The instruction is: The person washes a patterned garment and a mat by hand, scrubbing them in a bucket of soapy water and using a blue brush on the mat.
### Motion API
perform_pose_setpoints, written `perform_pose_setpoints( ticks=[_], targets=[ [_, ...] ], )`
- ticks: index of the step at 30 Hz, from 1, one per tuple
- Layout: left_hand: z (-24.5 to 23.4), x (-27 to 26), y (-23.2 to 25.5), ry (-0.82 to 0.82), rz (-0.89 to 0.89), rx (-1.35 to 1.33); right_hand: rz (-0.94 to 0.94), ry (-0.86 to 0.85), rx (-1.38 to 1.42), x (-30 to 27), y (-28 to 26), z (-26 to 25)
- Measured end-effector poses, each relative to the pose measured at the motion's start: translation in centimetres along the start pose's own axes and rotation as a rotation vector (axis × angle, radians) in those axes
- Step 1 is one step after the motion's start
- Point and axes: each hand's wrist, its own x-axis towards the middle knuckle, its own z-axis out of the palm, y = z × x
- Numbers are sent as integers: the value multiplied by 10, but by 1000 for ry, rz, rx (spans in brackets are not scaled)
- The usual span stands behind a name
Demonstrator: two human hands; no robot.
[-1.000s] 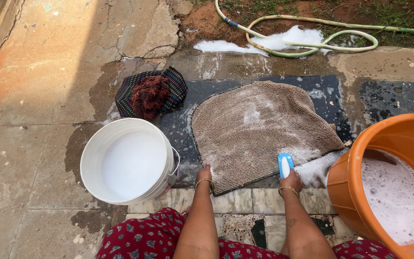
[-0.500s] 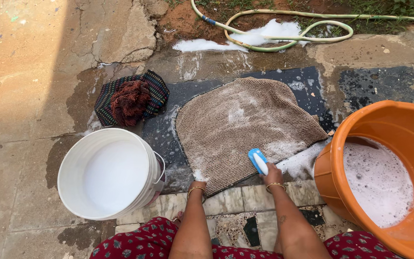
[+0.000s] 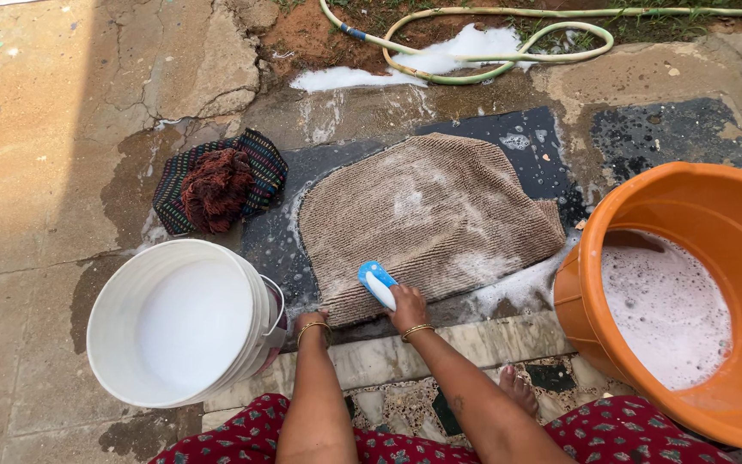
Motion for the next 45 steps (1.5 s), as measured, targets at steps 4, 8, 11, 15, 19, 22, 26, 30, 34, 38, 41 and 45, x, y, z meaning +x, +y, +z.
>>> perform_pose_setpoints(
  ticks=[4,8,11,15,19,22,26,30,34,38,41,45],
  targets=[
    [-26,-11,-19,263,-45,171,-38,-170,-18,-14,-27,-8],
    [-2,-52,-35,650,-18,310,-2,-294,-68,-26,-23,0],
    [29,-71,-35,580,408,424,22,-341,-47,-26,20,-4],
    [62,-54,-21,-275,569,571,105,-149,63,-11,88,-41],
    [71,-45,-19,-445,421,727,205,-167,75,-7,106,-61],
    [75,-46,-15,-445,412,743,262,-194,33,0,91,-46],
    [89,-60,-12,-329,318,810,146,-185,-10,-6,33,0],
    [83,-69,-22,304,281,372,-229,-76,-48,-23,-17,8],
    [41,-51,-35,658,-174,82,-36,-380,-40,-26,-19,-34],
    [26,-51,-32,444,-288,-47,4,-487,-69,-17,-36,-60],
    [22,-48,-29,370,-289,-128,-8,-623,-218,-22,-57,-55],
    [10,-36,-34,384,-98,-95,-96,-528,-197,-32,-51,-33]
  ],
)
